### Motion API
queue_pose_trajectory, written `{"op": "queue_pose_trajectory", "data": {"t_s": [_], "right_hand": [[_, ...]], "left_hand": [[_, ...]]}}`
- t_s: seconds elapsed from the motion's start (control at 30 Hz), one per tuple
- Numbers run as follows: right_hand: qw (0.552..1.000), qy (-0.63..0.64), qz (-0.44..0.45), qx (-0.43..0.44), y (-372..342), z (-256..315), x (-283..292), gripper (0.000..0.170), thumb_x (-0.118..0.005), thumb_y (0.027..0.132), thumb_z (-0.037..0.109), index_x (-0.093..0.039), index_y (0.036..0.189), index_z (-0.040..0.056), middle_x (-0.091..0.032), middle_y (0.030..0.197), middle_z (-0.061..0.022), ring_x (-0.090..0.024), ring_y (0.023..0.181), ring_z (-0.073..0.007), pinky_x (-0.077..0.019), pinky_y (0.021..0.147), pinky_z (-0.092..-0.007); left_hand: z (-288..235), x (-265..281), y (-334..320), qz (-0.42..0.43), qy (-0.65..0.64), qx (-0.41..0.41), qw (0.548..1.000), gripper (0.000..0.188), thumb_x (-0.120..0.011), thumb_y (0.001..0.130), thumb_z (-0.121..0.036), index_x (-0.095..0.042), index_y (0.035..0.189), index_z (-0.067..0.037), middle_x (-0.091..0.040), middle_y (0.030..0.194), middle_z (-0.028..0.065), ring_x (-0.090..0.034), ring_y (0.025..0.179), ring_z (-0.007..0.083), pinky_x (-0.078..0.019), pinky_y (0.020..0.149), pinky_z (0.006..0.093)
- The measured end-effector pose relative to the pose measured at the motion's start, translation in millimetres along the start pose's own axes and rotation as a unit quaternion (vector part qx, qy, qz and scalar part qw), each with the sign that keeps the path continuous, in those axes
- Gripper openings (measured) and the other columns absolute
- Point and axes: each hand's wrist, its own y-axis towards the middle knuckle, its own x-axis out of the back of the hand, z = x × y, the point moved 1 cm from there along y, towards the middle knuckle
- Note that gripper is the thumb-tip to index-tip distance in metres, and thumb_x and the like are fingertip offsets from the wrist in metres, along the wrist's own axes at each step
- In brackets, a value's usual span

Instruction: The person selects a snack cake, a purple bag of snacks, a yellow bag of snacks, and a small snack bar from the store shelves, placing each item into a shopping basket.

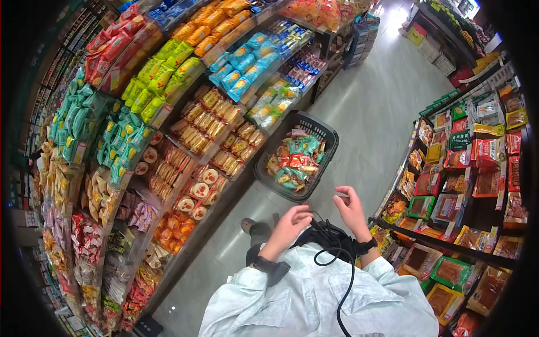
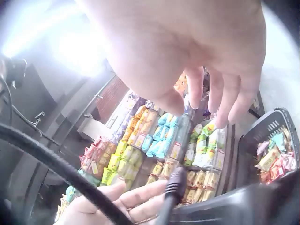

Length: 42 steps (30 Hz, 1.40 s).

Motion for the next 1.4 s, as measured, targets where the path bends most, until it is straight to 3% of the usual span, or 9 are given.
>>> {"op": "queue_pose_trajectory", "data": {"t_s": [0.07, 0.1, 0.17, 0.27, 0.47, 0.7, 0.97, 1.23, 1.4], "right_hand": [[0.998, -0.032, 0.035, -0.033, -10, -4, -29, 0.027, -0.069, 0.104, 0.016, -0.063, 0.127, 0.0035, -0.072, 0.121, -0.0059, -0.07, 0.105, -0.0141, -0.0549, 0.094, -0.0295], [0.992, -0.125, 0.031, -0.015, 28, 10, 86, 0.026, -0.069, 0.103, 0.016, -0.064, 0.126, 0.0033, -0.073, 0.117, -0.0068, -0.071, 0.103, -0.015, -0.0561, 0.092, -0.0309], [0.986, -0.136, 0.091, -0.031, 25, -3, 72, 0.025, -0.07, 0.102, 0.017, -0.066, 0.122, 0.0029, -0.075, 0.111, -0.0086, -0.073, 0.098, -0.0167, -0.0586, 0.087, -0.0337], [0.974, -0.151, 0.168, -0.017, 32, 5, 51, 0.025, -0.072, 0.101, 0.016, -0.067, 0.121, 0.0027, -0.076, 0.107, -0.0087, -0.073, 0.097, -0.0167, -0.0588, 0.087, -0.0336], [0.945, -0.158, 0.285, 0.028, 40, 15, -2, 0.029, -0.073, 0.098, 0.016, -0.066, 0.123, 0.0022, -0.076, 0.11, -0.0112, -0.075, 0.103, -0.0225, -0.0588, 0.092, -0.0366], [0.904, -0.226, 0.361, 0.029, 30, 31, -49, 0.033, -0.072, 0.098, 0.014, -0.066, 0.127, 0.0024, -0.077, 0.114, -0.0127, -0.075, 0.104, -0.0231, -0.0592, 0.092, -0.0373], [0.885, -0.282, 0.369, 0.02, -5, 35, -139, 0.029, -0.069, 0.102, 0.009, -0.065, 0.129, 0.0022, -0.074, 0.118, -0.0085, -0.071, 0.107, -0.0168, -0.0568, 0.094, -0.0319], [0.849, -0.309, 0.428, 0.024, -27, 43, -261, 0.03, -0.067, 0.104, 0.008, -0.062, 0.132, 0.0006, -0.072, 0.119, -0.008, -0.069, 0.109, -0.016, -0.0556, 0.096, -0.0308], [0.817, -0.331, 0.469, 0.045, -42, 55, -340, 0.032, -0.072, 0.101, 0.011, -0.065, 0.13, 0.0001, -0.074, 0.116, -0.0101, -0.071, 0.103, -0.0166, -0.058, 0.092, -0.0316]], "left_hand": [[3, 23, -32, 0.009, 0.071, 0.053, 0.996, 0.041, -0.068, 0.106, -0.014, -0.058, 0.143, 0.0, -0.07, 0.135, 0.0126, -0.067, 0.121, 0.019, -0.0528, 0.106, 0.0345], [16, -70, 46, 0.039, 0.021, 0.0, 0.999, 0.039, -0.068, 0.105, -0.014, -0.06, 0.14, 0.001, -0.071, 0.133, 0.0127, -0.068, 0.119, 0.0185, -0.0534, 0.104, 0.0336], [16, -59, 21, -0.001, 0.046, 0.005, 0.999, 0.035, -0.069, 0.105, -0.015, -0.063, 0.135, 0.001, -0.072, 0.13, 0.0131, -0.07, 0.113, 0.0173, -0.0545, 0.1, 0.0318], [29, -37, 8, -0.053, -0.026, 0.039, 0.997, 0.034, -0.066, 0.106, -0.018, -0.062, 0.135, 0.001, -0.075, 0.125, 0.0129, -0.071, 0.11, 0.0181, -0.0546, 0.098, 0.0326], [39, -18, -29, -0.19, -0.09, 0.04, 0.977, 0.031, -0.06, 0.109, -0.019, -0.063, 0.135, -0.003, -0.076, 0.123, 0.0126, -0.071, 0.106, 0.0181, -0.0544, 0.095, 0.0325], [67, 15, -64, -0.195, -0.116, 0.011, 0.974, 0.03, -0.059, 0.111, -0.022, -0.062, 0.135, -0.003, -0.074, 0.123, 0.0084, -0.069, 0.107, 0.0141, -0.0538, 0.094, 0.0303], [96, 108, -120, -0.173, -0.129, -0.096, 0.972, 0.031, -0.065, 0.108, -0.019, -0.061, 0.132, -0.001, -0.071, 0.114, 0.007, -0.067, 0.104, 0.0148, -0.0544, 0.094, 0.0305], [122, 210, -234, -0.273, -0.179, -0.09, 0.941, 0.033, -0.063, 0.108, -0.023, -0.062, 0.134, -0.003, -0.072, 0.115, 0.0068, -0.067, 0.104, 0.0148, -0.0534, 0.094, 0.0313], [142, 244, -267, -0.322, -0.233, -0.103, 0.912, 0.033, -0.061, 0.109, -0.023, -0.061, 0.135, -0.003, -0.072, 0.117, 0.0069, -0.067, 0.107, 0.014, -0.0523, 0.093, 0.0302]]}}
